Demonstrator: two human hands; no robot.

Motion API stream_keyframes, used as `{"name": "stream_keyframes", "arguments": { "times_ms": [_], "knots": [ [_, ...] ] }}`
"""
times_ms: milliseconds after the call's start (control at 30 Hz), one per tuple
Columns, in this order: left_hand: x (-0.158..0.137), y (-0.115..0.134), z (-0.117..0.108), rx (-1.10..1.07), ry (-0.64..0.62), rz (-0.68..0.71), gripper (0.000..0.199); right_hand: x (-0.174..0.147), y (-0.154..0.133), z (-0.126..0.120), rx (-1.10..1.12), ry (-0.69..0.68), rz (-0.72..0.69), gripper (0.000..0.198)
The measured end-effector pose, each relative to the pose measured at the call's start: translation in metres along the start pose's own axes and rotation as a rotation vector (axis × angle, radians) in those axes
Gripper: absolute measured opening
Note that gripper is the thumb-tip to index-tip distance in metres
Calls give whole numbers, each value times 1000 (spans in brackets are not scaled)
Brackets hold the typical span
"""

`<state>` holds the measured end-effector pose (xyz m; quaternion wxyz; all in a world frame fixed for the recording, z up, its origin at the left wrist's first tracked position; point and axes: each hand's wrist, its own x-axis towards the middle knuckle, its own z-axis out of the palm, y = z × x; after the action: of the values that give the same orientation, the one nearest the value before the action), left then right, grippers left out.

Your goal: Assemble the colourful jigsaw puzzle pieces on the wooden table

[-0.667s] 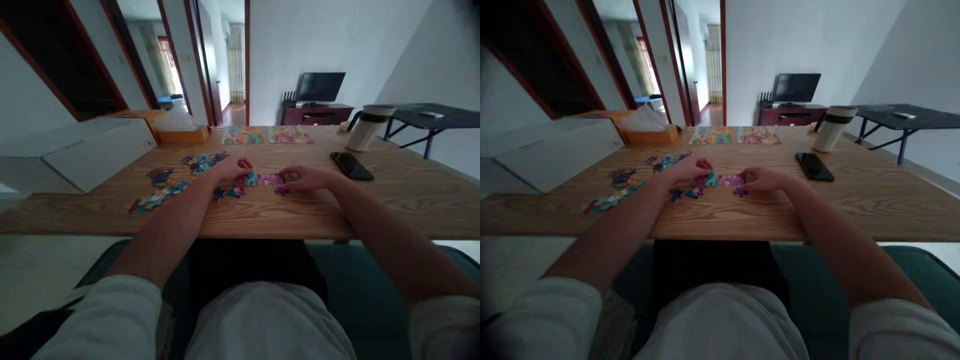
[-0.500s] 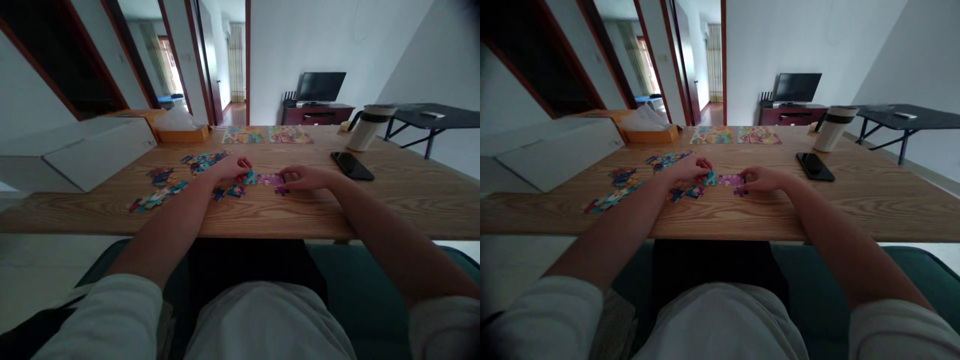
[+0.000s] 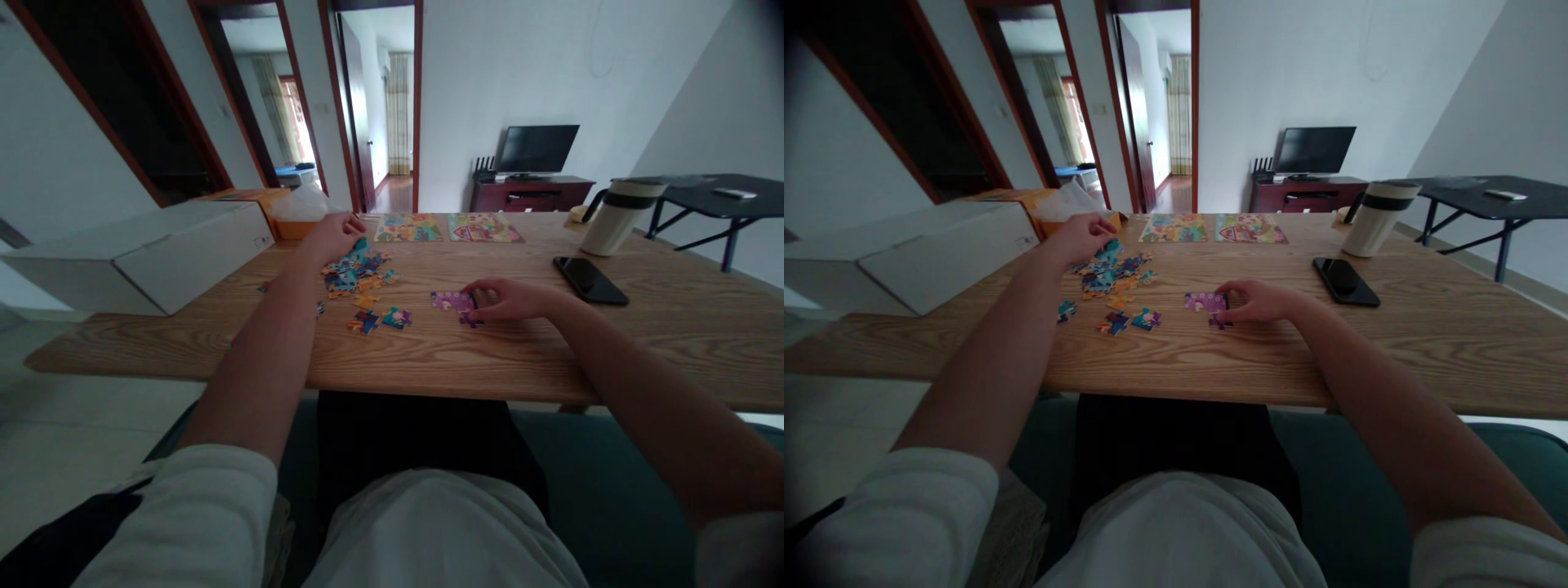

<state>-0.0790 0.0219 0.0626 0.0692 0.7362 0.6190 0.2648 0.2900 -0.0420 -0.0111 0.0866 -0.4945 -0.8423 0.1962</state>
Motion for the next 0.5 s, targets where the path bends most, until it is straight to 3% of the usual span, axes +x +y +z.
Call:
{"name": "stream_keyframes", "arguments": {
  "times_ms": [167,367,500],
  "knots": [
    [9,-28,-21,357,-498,-13,42,1,1,1,6,-8,-21,71],
    [16,-76,-22,509,-598,-144,50,4,6,3,30,-18,-26,67],
    [14,-76,-24,506,-604,-77,53,1,2,-1,35,-40,-21,68]
  ]
}}
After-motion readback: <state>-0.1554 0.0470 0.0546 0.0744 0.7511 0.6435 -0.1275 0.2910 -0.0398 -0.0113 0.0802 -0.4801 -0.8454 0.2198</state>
